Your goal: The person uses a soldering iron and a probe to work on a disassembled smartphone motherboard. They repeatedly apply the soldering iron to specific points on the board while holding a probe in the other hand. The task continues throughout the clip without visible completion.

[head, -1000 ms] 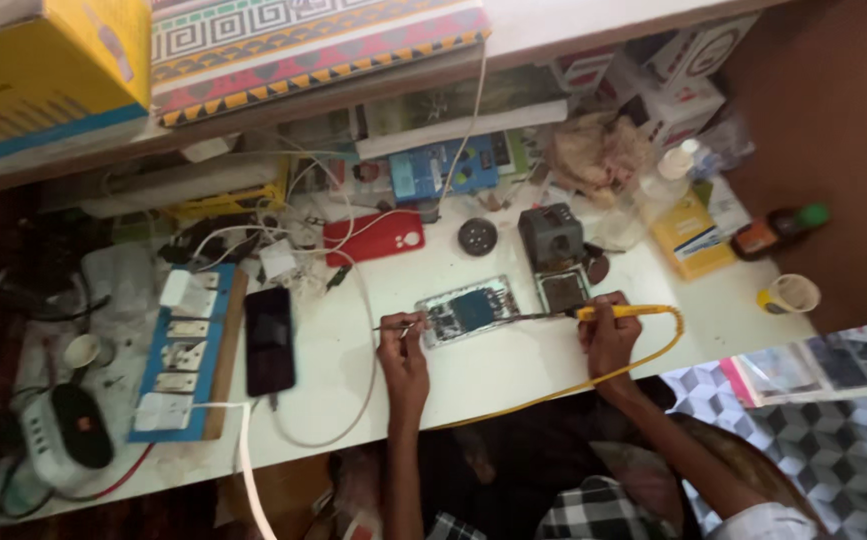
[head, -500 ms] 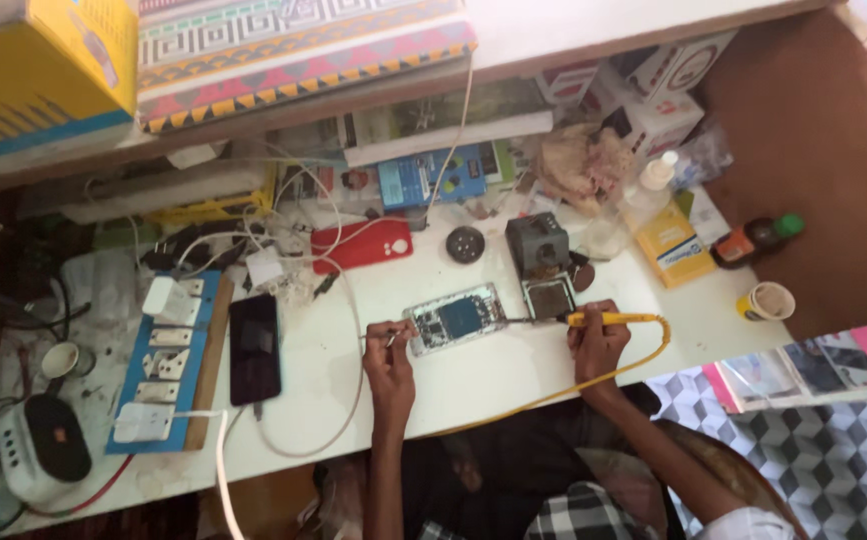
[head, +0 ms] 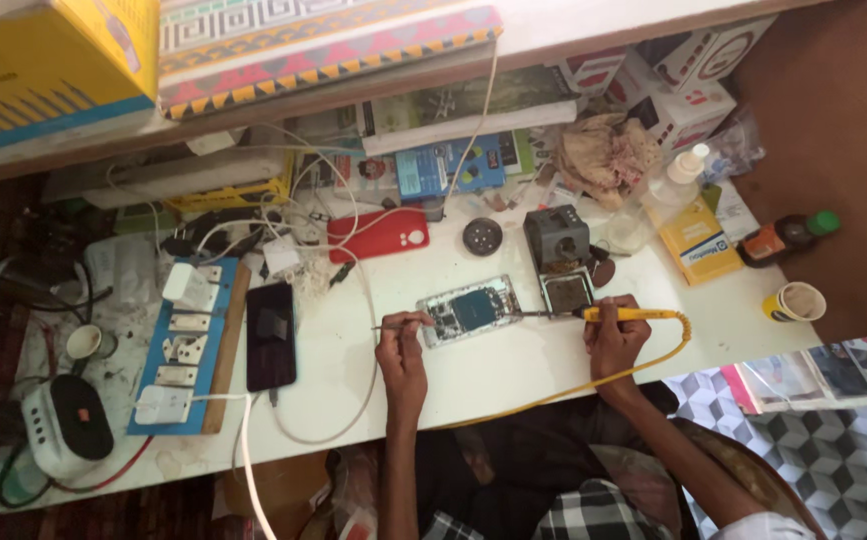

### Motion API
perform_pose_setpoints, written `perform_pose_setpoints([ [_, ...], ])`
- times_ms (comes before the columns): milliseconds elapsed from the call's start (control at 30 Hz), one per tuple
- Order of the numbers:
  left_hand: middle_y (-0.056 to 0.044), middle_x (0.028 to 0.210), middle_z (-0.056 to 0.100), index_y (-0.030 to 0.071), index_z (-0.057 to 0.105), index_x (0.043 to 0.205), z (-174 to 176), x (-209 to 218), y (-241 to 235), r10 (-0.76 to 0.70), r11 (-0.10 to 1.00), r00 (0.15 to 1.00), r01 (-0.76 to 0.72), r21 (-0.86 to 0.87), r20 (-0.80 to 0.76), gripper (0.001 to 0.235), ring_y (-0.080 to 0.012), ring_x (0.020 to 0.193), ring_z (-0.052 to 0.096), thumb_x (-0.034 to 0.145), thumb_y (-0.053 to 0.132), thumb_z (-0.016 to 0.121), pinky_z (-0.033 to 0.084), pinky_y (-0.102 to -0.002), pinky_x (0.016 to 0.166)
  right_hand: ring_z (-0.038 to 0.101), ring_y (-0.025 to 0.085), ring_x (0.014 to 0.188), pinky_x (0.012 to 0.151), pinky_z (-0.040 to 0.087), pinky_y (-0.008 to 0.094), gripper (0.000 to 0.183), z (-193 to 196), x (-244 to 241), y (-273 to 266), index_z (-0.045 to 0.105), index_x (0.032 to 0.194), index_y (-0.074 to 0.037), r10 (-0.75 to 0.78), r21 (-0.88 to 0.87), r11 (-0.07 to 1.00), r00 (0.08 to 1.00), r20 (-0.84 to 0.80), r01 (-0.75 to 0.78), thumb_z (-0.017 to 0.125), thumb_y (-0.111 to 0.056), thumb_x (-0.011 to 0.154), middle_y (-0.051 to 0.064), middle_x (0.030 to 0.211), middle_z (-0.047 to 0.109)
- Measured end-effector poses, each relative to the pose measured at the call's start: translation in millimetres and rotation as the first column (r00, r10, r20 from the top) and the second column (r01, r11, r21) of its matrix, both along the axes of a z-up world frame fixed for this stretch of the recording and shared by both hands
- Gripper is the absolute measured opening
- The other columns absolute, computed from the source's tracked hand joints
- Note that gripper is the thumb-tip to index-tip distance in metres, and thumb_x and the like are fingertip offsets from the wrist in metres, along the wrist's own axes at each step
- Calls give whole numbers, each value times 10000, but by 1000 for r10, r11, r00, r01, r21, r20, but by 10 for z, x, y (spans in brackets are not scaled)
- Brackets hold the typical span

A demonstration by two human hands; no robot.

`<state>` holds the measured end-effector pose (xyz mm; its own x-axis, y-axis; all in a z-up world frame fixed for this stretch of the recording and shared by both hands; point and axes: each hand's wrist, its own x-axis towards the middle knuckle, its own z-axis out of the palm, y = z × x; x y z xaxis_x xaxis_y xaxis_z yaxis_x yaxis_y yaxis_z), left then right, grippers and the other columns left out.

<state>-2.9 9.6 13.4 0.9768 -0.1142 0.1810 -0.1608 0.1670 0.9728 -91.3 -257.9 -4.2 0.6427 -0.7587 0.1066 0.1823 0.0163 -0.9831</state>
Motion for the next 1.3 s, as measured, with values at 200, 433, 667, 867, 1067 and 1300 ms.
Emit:
perform_pose_setpoints([
  [200,8,969,718,34,605,1041,-21,13,-1,10,1000,999,-9,7,-51,159,-11,551,327,1055,145,492,293,-206,495,445,92,429,371,325,239,179,-20,-5,-22,544,936,-26,5,86,996,998,70,-11,500,-129,1076,63,607,537],
  [433,-31,1023,700,20,597,1106,-69,3,-15,6,1000,998,-4,-26,56,144,-52,805,495,1117,119,493,401,-226,744,459,104,432,392,360,247,211,-60,-31,-42,542,930,-25,3,91,996,997,73,-10,494,-155,1088,68,629,552],
  [667,-56,970,689,18,609,1064,-44,24,-6,26,999,999,-25,32,-22,158,-113,845,542,1086,119,490,436,-265,798,475,119,430,403,374,251,226,-14,15,-2,552,929,-13,16,57,998,999,29,-18,509,-162,1094,82,602,553],
  [867,-61,970,681,10,598,1046,-79,28,-13,16,1000,999,-16,-6,51,159,-123,939,616,1089,115,488,478,-271,934,497,117,427,408,393,246,246,59,-13,22,557,930,-11,20,41,999,1000,-6,-20,487,-175,1100,81,601,570],
  [1067,-61,980,685,9,598,1058,-88,36,-10,6,1000,999,-6,-5,49,163,-110,919,603,1085,128,489,471,-261,898,507,116,433,407,392,244,227,47,3,18,555,929,-3,28,20,999,999,-26,-27,499,-155,1087,87,601,572],
  [1300,-44,968,692,17,599,1066,-107,38,-1,20,1000,999,-20,6,30,160,-81,856,568,1083,142,501,457,-236,802,462,104,426,408,374,246,247,44,-21,29,553,910,9,9,-4,1000,1000,-1,-9,501,-146,1095,79,590,546],
])
